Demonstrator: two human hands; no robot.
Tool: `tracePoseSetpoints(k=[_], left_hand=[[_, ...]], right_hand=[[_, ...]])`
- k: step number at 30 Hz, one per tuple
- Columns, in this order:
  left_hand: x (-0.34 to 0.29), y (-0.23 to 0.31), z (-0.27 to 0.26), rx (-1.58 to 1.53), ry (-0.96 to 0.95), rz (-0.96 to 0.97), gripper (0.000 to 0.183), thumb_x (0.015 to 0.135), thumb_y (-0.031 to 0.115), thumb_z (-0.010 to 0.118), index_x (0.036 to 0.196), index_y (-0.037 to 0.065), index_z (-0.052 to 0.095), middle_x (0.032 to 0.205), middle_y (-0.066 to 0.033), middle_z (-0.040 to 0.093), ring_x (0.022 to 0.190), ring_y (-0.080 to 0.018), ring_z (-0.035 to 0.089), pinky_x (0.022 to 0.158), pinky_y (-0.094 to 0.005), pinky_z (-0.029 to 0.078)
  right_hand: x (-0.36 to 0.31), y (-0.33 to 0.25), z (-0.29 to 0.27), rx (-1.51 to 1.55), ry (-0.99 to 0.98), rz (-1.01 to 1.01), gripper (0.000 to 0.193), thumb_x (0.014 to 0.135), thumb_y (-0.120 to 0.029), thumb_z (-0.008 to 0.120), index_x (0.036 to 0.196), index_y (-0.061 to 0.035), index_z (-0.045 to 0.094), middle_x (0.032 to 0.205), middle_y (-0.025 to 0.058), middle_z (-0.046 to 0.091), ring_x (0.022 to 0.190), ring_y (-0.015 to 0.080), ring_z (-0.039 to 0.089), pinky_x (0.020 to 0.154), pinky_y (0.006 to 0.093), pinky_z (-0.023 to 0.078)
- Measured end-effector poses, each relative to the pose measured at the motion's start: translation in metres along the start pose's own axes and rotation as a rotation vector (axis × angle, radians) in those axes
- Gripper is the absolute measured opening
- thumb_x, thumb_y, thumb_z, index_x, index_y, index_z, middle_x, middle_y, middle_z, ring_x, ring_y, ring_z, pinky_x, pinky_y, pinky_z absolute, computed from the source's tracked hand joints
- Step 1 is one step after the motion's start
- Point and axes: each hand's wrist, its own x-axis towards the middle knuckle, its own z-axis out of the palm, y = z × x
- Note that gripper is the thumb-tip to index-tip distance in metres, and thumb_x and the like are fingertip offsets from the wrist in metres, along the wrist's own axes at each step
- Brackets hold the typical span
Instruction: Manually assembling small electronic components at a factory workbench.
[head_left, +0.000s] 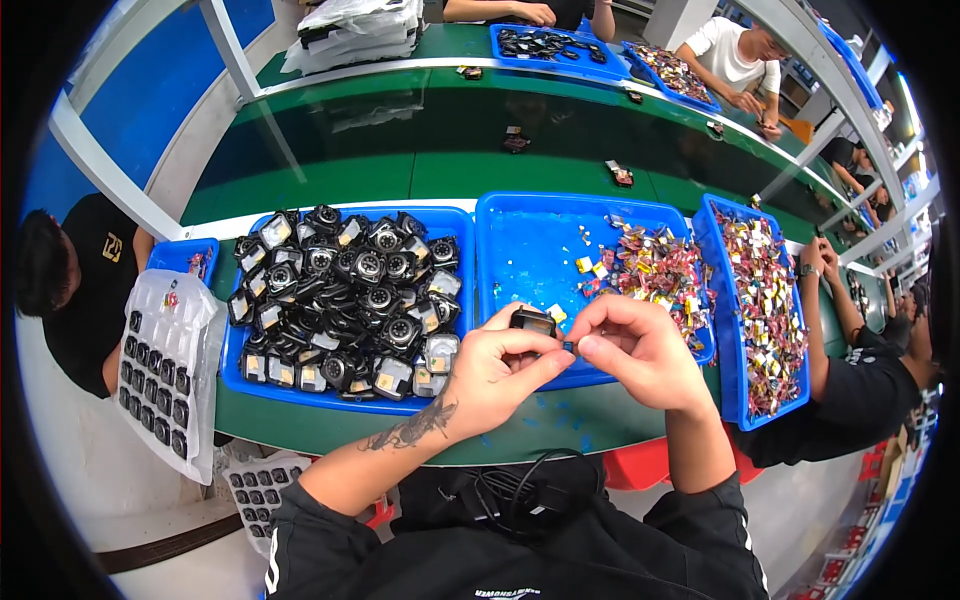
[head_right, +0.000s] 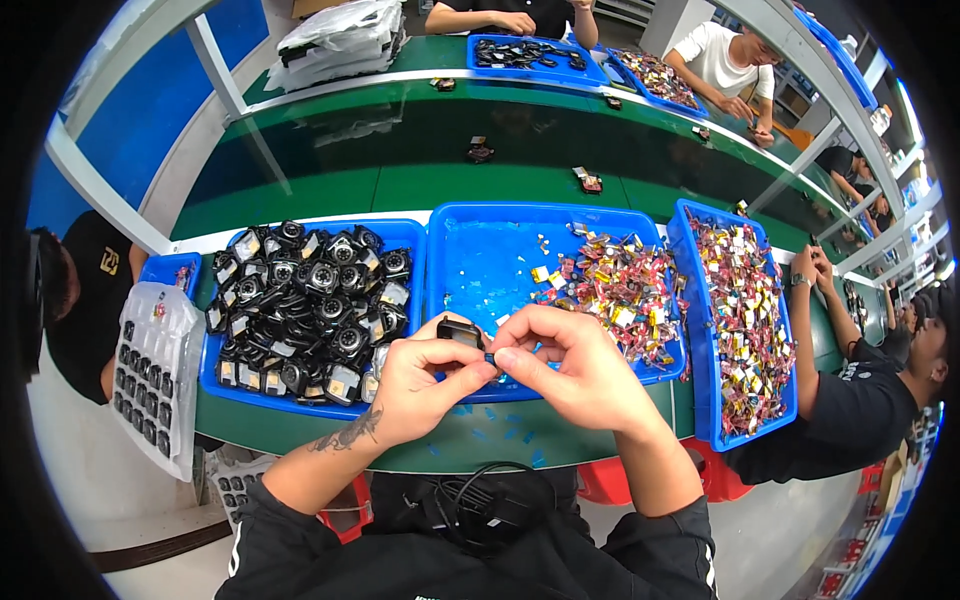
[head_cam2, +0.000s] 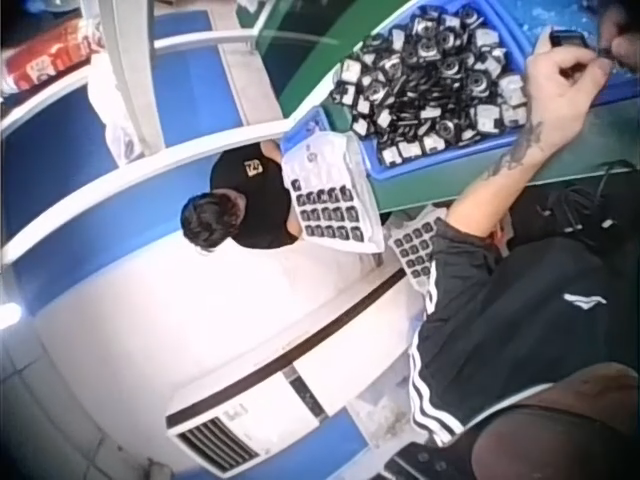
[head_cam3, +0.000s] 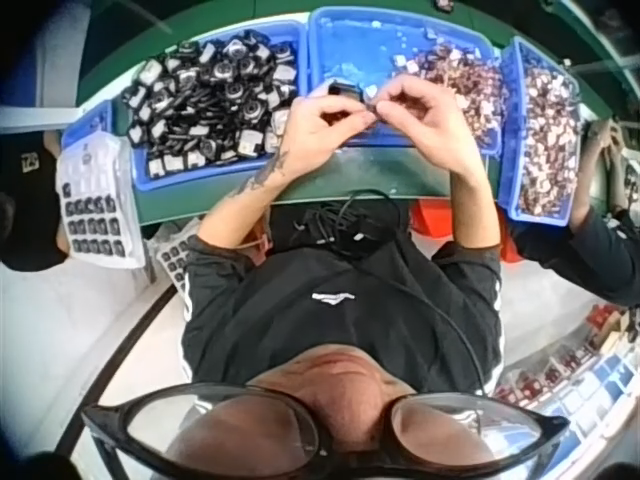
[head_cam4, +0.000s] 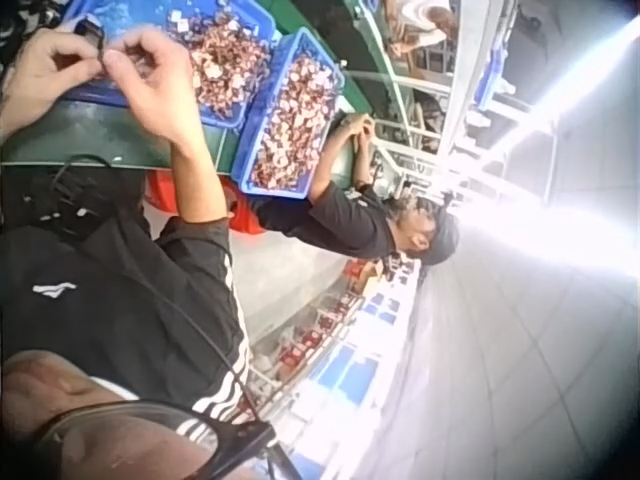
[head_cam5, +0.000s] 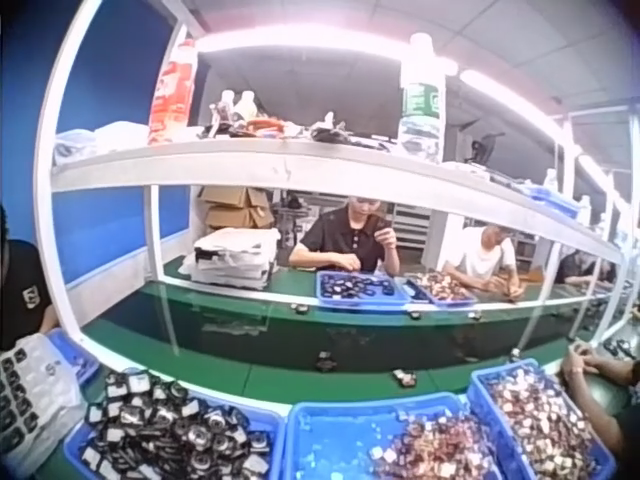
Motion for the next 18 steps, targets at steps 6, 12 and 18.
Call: tracePoseSetpoints(k=[6,12,18], left_hand=[[0.004,0.005,-0.002,0.073,-0.17,-0.073,0.008,0.081,0.006,0.074,0.087,0.001,0.072,0.092,-0.0049,0.062,0.075,-0.0087,0.054,0.066,-0.024,0.043],[0.002,0.004,-0.001,0.122,-0.111,-0.128,0.017,0.081,0.014,0.076,0.089,0.0,0.071,0.09,-0.0033,0.058,0.068,-0.0041,0.052,0.061,-0.0233,0.045],[0.005,-0.006,-0.001,-0.107,-0.036,-0.229,0.018,0.082,0.009,0.075,0.093,-0.004,0.07,0.107,-0.0067,0.058,0.08,-0.0071,0.06,0.066,-0.0206,0.05]], right_hand=[[-0.003,0.006,-0.006,-0.071,-0.049,0.038,0.012,0.091,-0.011,0.064,0.091,0.0007,0.06,0.087,0.0022,0.061,0.08,0.0066,0.057,0.068,0.0256,0.05],[0.0,0.004,0.003,-0.495,0.026,-0.128,0.009,0.089,-0.007,0.061,0.092,-0.0006,0.056,0.084,0.012,0.06,0.079,0.0231,0.063,0.067,0.031,0.049],[-0.01,0.012,0.016,-0.767,0.093,-0.42,0.008,0.085,0.002,0.059,0.091,-0.0012,0.055,0.083,0.0163,0.058,0.077,0.0335,0.06,0.063,0.041,0.049]])
